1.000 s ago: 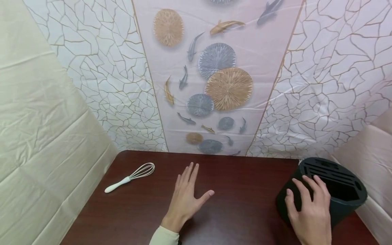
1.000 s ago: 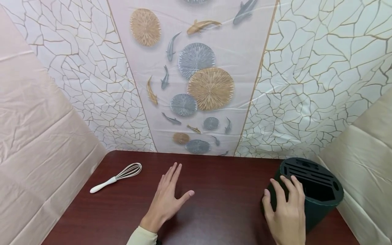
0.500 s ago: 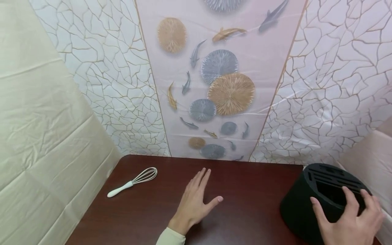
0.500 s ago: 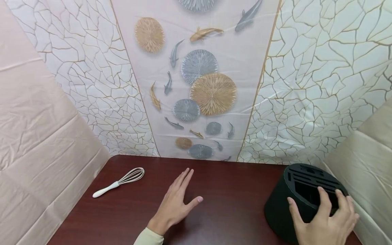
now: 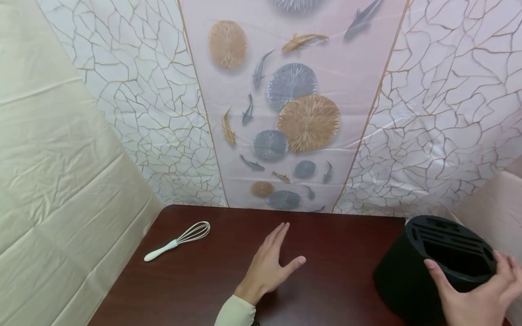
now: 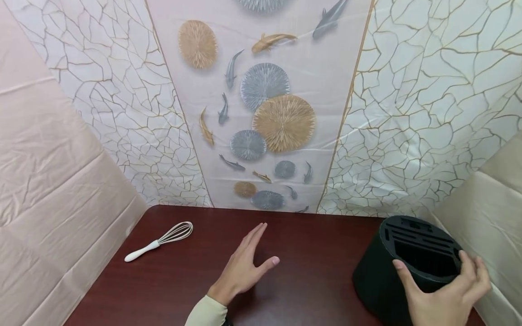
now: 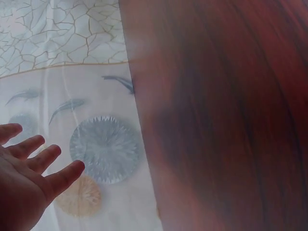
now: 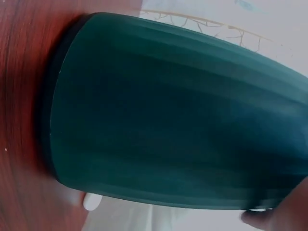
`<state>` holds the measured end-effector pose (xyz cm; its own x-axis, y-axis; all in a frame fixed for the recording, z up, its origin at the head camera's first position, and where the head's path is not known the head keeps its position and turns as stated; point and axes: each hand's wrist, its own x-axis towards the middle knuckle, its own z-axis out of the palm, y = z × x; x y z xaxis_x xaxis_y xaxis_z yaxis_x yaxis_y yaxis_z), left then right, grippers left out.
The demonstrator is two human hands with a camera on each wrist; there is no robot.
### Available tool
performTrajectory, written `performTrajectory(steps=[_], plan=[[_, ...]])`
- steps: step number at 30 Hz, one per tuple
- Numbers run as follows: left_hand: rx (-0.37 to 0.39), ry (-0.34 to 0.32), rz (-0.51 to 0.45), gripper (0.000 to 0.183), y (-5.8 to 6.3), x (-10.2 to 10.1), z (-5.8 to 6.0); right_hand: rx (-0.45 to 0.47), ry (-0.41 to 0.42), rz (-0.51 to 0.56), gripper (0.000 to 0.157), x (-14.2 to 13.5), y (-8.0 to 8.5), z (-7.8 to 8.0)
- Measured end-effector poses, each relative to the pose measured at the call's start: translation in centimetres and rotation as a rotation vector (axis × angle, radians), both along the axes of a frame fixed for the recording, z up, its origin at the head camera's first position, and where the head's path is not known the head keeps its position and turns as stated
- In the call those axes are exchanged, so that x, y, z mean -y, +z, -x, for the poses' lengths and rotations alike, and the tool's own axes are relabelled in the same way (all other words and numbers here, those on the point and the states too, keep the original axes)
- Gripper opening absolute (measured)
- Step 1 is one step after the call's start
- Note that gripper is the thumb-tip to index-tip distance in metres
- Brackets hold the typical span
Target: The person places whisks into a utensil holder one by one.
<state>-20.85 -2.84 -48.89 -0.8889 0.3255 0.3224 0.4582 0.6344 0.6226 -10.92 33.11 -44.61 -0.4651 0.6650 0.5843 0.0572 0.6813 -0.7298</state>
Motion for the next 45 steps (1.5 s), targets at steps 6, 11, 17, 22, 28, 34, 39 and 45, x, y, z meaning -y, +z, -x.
performTrajectory(steps=[6, 11, 17, 22, 28, 34, 39, 45], plan=[[0.077, -0.048, -0.042, 0.090, 0.4, -1.6, 1.0, 0.011, 0.033, 0.090, 0.107, -1.4, 0.1, 0.3], [0.124, -0.091, -0.038, 0.088, -0.2, -3.3, 1.0, 0.106, -0.013, 0.187, 0.106, -2.2, 0.1, 0.0], [0.150, -0.115, -0.022, 0.088, -1.0, -5.3, 0.8, 0.159, -0.049, 0.233, 0.097, -2.3, 0.3, -0.3], [0.164, -0.144, -0.001, 0.088, -1.2, -6.6, 0.3, 0.095, -0.109, 0.224, 0.094, -1.9, -0.1, -0.1], [0.175, -0.166, 0.006, 0.089, -2.1, -7.5, -0.7, 0.081, -0.130, 0.253, 0.088, -1.3, -0.4, 0.1], [0.176, -0.198, -0.007, 0.091, -1.7, -9.2, -1.0, 0.064, -0.094, 0.261, 0.084, -1.0, -0.3, 0.4], [0.210, -0.205, -0.031, 0.095, -1.2, -10.5, -1.1, 0.055, -0.017, 0.271, 0.087, -0.3, -0.3, 0.7], [0.274, -0.203, -0.109, 0.097, -0.8, -11.2, -0.9, 0.047, 0.113, 0.259, 0.089, 0.7, 0.0, 1.8]])
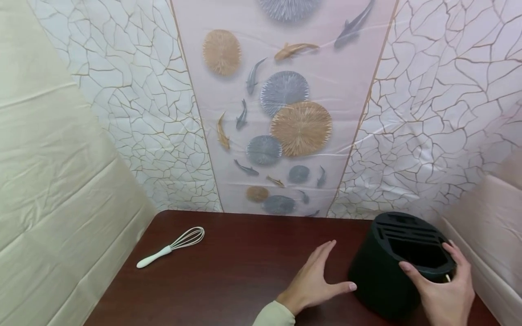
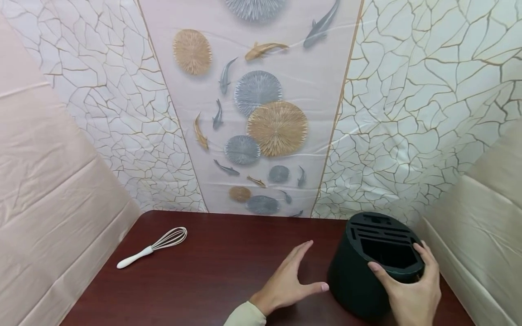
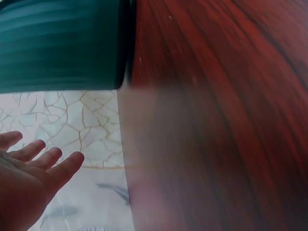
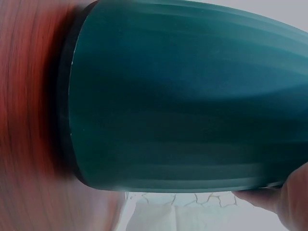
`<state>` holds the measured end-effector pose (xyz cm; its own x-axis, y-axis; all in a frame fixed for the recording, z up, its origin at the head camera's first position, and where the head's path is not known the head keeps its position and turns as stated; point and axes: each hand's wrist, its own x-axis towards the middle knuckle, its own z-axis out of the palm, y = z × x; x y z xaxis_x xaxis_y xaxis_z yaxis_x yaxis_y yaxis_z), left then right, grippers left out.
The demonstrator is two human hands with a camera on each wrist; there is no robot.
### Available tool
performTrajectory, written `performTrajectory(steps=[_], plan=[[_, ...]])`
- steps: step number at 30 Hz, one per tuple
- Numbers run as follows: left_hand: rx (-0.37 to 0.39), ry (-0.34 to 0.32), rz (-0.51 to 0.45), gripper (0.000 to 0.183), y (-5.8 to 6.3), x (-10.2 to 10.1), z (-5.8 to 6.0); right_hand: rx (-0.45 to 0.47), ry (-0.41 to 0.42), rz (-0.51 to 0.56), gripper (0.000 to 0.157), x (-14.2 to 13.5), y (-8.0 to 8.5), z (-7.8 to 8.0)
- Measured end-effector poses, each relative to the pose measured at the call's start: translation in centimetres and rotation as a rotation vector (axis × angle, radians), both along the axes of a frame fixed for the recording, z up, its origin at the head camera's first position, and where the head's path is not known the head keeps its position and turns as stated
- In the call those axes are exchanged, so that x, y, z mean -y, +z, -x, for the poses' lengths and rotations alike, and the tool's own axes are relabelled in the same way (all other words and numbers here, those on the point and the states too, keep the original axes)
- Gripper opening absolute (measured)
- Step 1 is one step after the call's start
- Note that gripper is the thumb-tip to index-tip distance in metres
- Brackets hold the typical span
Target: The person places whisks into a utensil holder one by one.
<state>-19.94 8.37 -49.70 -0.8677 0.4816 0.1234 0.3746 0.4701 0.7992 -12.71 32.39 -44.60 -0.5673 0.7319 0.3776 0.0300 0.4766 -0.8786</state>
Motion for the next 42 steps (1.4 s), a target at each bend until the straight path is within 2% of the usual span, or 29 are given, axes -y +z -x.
performTrajectory(steps=[7, 14, 17, 24, 29, 35, 42], plan=[[0.069, -0.043, -0.099, 0.102, 0.5, -1.9, 0.1, 0.065, 0.067, -0.006, 0.092, 0.9, 0.1, 0.5], [0.042, -0.047, -0.139, 0.116, 0.9, -3.5, -0.1, 0.044, 0.126, 0.004, 0.094, 2.2, -0.1, 0.7], [0.048, -0.041, -0.155, 0.122, 0.9, -3.8, -0.1, 0.024, 0.150, -0.006, 0.095, 2.9, -0.1, 0.9], [0.030, 0.023, -0.176, 0.130, 0.6, -3.9, -0.3, 0.014, 0.211, -0.002, 0.096, 4.0, 0.1, 1.1], [0.011, 0.045, -0.181, 0.129, 0.5, -3.5, -0.2, 0.011, 0.318, -0.022, 0.091, 3.7, 0.0, 0.8], [0.001, 0.036, -0.199, 0.127, 0.4, -2.8, 0.2, 0.066, 0.449, -0.156, 0.073, 2.1, -0.1, 0.7], [0.014, 0.046, -0.209, 0.125, 0.3, -2.4, 0.0, 0.135, 0.575, -0.193, 0.074, 0.8, 0.3, 1.2]])
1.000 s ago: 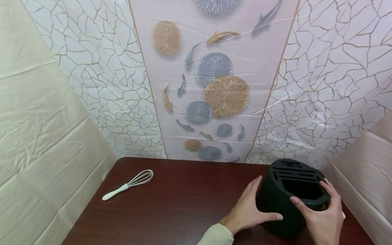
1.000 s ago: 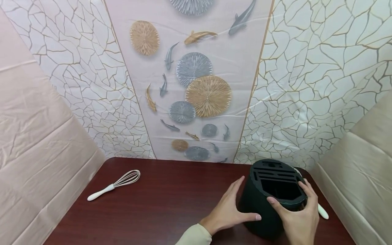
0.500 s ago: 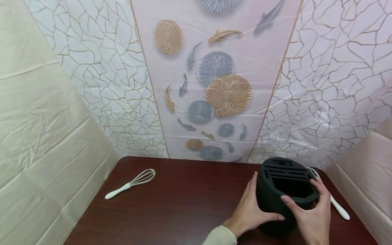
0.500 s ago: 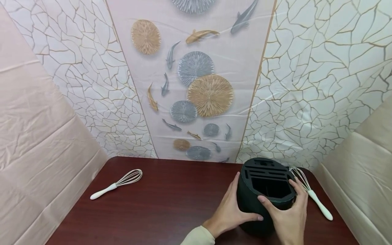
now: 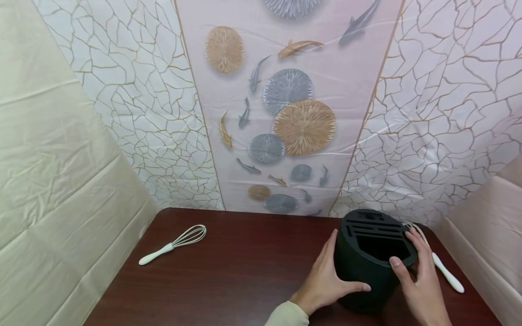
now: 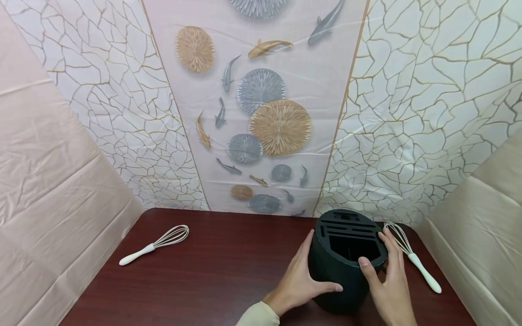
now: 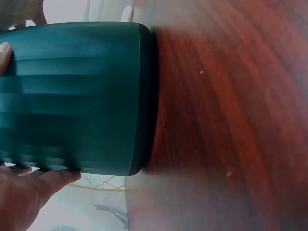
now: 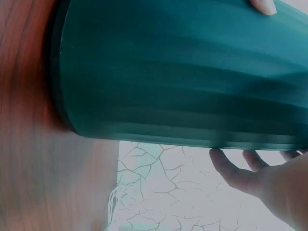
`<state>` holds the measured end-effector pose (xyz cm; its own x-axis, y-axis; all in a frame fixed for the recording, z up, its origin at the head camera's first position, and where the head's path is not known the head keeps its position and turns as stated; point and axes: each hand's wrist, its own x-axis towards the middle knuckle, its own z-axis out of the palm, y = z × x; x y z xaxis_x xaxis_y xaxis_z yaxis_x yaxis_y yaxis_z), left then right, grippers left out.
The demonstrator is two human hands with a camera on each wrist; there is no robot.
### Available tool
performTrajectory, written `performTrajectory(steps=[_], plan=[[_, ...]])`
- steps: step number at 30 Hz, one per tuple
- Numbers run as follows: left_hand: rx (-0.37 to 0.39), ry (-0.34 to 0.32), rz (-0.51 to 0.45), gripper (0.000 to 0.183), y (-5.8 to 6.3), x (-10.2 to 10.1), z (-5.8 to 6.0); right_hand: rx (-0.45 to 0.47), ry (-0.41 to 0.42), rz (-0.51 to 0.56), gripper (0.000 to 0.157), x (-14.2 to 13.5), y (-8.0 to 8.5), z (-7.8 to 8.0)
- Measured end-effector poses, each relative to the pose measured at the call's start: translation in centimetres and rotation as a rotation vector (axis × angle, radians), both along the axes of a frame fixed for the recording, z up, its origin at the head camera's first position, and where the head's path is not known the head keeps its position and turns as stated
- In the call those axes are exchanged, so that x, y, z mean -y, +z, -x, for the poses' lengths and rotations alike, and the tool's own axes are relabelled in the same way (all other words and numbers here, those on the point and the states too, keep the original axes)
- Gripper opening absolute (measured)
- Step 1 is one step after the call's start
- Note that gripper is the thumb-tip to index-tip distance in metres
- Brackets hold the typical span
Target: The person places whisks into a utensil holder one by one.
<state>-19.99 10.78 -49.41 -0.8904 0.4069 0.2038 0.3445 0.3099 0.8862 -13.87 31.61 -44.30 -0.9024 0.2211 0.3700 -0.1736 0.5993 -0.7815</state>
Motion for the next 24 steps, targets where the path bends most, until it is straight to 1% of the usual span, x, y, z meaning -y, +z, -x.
performTrajectory(steps=[3, 9, 15, 18, 24], plan=[[0.008, 0.013, -0.009, 0.125, -0.1, 0.1, -0.2, -0.008, 0.038, 0.014, 0.074, 0.0, -0.1, 0.2], [-0.027, 0.043, -0.018, 0.124, 0.3, 0.7, -0.2, -0.005, 0.064, 0.021, 0.076, 0.8, 0.1, 0.5], [-0.009, 0.062, -0.016, 0.123, 0.6, 1.9, 0.2, -0.045, 0.080, -0.014, 0.075, 1.9, 0.3, 1.0], [-0.020, 0.068, -0.007, 0.123, 1.0, 2.7, 0.5, -0.053, 0.096, -0.029, 0.076, 2.4, 0.4, 1.4], [-0.040, 0.072, -0.011, 0.122, 1.3, 4.3, 1.0, -0.034, 0.104, -0.079, 0.074, 3.6, 0.7, 2.1]])
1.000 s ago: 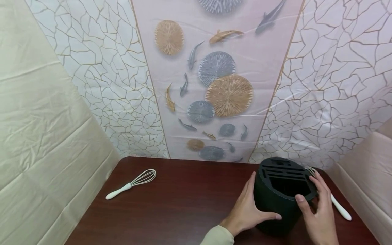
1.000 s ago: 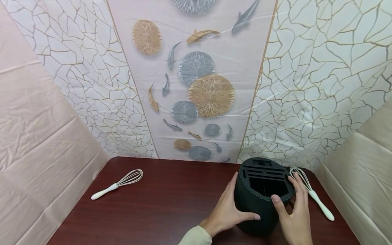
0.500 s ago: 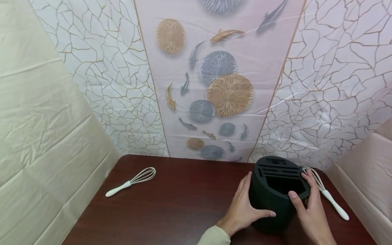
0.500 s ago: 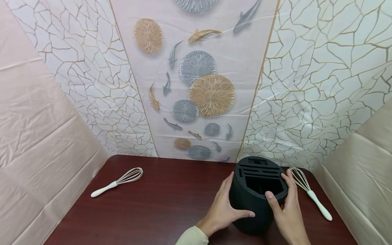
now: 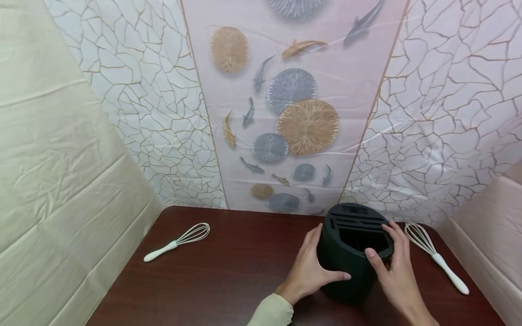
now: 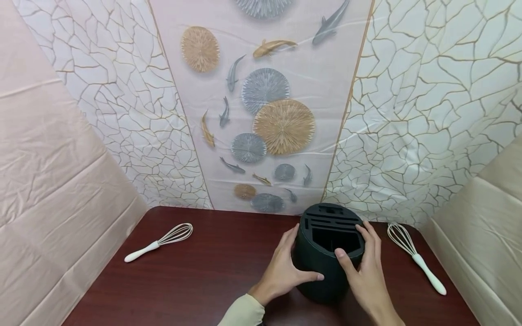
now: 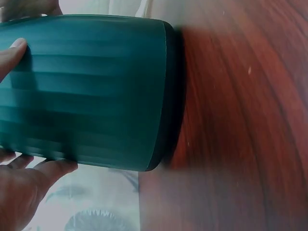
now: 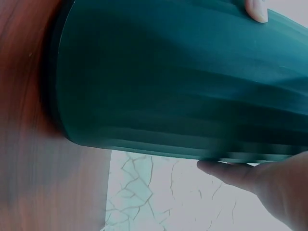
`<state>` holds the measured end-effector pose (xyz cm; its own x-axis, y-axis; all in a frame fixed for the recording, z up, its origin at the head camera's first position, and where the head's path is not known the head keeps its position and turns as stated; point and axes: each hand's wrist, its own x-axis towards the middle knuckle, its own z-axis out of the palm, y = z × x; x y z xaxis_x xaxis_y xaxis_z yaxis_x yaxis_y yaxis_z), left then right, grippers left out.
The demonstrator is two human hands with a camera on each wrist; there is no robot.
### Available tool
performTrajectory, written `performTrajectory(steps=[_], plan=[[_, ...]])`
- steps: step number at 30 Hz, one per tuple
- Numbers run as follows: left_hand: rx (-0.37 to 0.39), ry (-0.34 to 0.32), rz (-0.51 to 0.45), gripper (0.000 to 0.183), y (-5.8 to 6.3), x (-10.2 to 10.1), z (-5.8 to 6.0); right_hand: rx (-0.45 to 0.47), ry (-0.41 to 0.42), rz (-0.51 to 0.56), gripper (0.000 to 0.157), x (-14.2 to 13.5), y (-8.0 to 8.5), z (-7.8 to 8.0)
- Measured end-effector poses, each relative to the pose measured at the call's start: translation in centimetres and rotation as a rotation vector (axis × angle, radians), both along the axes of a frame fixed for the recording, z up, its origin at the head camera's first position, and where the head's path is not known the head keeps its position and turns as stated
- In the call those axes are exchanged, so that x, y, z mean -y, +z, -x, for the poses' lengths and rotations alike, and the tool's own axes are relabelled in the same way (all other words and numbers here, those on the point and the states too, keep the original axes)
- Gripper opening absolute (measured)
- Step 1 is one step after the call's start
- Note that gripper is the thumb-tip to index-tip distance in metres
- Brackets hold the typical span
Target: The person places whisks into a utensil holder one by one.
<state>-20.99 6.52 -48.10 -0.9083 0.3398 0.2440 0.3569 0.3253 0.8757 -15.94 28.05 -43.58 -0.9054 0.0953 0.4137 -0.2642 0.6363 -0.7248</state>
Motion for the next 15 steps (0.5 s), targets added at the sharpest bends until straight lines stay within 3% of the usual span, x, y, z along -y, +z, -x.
performTrajectory(steps=[6, 10, 15], plan=[[0.012, 0.023, -0.025, 0.120, 0.2, 1.8, 0.4, -0.018, 0.051, -0.008, 0.075, 1.6, 0.6, 0.9], [-0.022, 0.031, -0.044, 0.120, 0.3, 3.1, 0.9, -0.036, 0.104, 0.017, 0.079, 2.8, 1.0, 1.6], [-0.049, 0.028, -0.066, 0.119, 0.2, 4.7, 1.3, -0.033, 0.103, 0.028, 0.078, 4.2, 0.9, 2.2]])
